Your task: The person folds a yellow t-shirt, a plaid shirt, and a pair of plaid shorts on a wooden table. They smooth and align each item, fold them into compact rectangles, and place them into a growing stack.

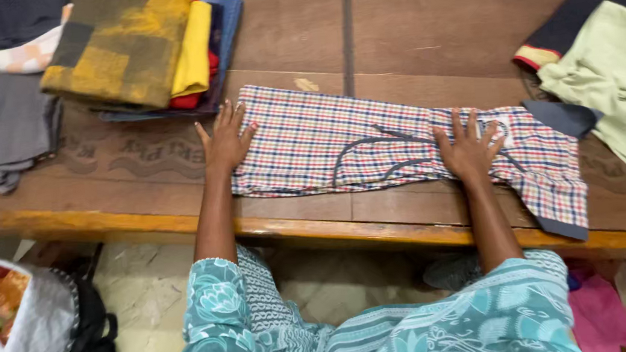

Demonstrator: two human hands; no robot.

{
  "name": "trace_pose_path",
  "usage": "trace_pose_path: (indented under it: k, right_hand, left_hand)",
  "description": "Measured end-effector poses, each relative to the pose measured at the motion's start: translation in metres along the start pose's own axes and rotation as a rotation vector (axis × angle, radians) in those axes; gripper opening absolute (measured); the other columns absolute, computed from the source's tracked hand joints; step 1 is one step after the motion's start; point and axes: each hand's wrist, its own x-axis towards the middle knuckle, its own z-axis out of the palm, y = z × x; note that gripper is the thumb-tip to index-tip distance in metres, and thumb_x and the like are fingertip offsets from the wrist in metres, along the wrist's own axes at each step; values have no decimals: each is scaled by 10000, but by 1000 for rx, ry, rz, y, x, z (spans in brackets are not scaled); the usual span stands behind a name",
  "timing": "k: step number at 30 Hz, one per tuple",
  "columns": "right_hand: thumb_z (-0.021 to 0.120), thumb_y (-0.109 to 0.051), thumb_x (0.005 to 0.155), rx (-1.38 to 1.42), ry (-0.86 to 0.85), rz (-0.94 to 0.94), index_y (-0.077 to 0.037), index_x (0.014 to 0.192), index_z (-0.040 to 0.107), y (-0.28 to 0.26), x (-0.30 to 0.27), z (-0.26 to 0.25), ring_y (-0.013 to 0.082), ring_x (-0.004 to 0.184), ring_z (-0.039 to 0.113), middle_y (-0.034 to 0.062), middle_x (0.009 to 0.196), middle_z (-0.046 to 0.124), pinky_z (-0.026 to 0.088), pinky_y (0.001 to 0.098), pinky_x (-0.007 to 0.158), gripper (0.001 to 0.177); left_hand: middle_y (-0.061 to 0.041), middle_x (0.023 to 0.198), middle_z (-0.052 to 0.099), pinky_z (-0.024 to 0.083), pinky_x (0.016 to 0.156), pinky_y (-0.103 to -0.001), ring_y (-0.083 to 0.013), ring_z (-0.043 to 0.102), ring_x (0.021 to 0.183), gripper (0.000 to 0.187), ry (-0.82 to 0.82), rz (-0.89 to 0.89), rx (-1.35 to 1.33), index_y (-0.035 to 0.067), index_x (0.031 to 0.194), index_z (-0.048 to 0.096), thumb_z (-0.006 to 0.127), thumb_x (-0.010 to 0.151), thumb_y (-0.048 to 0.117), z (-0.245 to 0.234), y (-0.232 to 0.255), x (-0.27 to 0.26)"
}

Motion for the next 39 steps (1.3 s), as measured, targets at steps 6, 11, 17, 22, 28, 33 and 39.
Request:
trace_pose_path:
  k: [6, 11, 17, 22, 28, 33, 39]
  right_hand:
    - [260, -804, 935, 51, 27, -30, -265, 1633, 276, -3, 0, 0, 546, 1530, -61, 151, 1716, 117, -141, 691, 1144, 882]
    - [273, -801, 936, 42, -13, 15, -281, 1624, 286, -8, -4, -4, 519, 1545, -60, 122, 1726, 117, -138, 690, 1167, 862]
    - [288, -791, 937, 44, -10, 9, -284, 1619, 282, -16, -6, -9, 501, 1543, -72, 126, 1717, 102, -131, 682, 1156, 850]
    - [291, -778, 942, 43, -23, 39, -296, 1623, 286, -20, -9, -11, 483, 1562, -65, 111, 1726, 112, -121, 671, 1186, 834]
    - [277, -793, 930, 9, -29, 47, -313, 1622, 269, -21, -6, -10, 483, 1553, -58, 102, 1724, 105, -116, 674, 1178, 842]
    - [250, -805, 924, -10, -29, 51, -325, 1625, 252, -13, -2, -5, 485, 1548, -60, 95, 1720, 95, -122, 680, 1171, 850]
    - [259, -793, 935, -6, -11, 32, -318, 1627, 254, -7, 3, 3, 501, 1549, -37, 97, 1725, 101, -108, 691, 1177, 839]
  left_hand:
    - [-59, 1227, 693, 448, 1129, -462, -298, 581, 1259, 331, 21, 110, -416, 143, 1062, 737, 880, 826, 328, -56, -12, -65]
    - [-70, 1089, 668, 387, 1025, -454, -322, 512, 1125, 402, -111, 198, -252, 119, 904, 764, 964, 599, 288, -90, -1, -105]
    - [-15, 1141, 702, 429, 1024, -427, -270, 559, 1156, 294, -39, 306, -334, 156, 970, 821, 897, 688, 190, -94, -19, -117]
    - [3, 1131, 711, 473, 1015, -386, -251, 586, 1135, 260, -1, 320, -386, 129, 974, 817, 875, 729, 193, -83, -37, -116]
    - [-4, 1135, 714, 441, 998, -417, -275, 567, 1144, 214, -28, 308, -274, 142, 953, 837, 856, 753, 217, -92, -44, -116]
    - [-31, 1139, 725, 415, 1000, -442, -290, 568, 1152, 181, -60, 237, -276, 112, 941, 831, 827, 817, 244, -97, -34, -115]
    - [-124, 1205, 729, 481, 1035, -432, -291, 628, 1164, 217, 268, 221, -387, 58, 1069, 776, 701, 979, 240, -53, 4, -88]
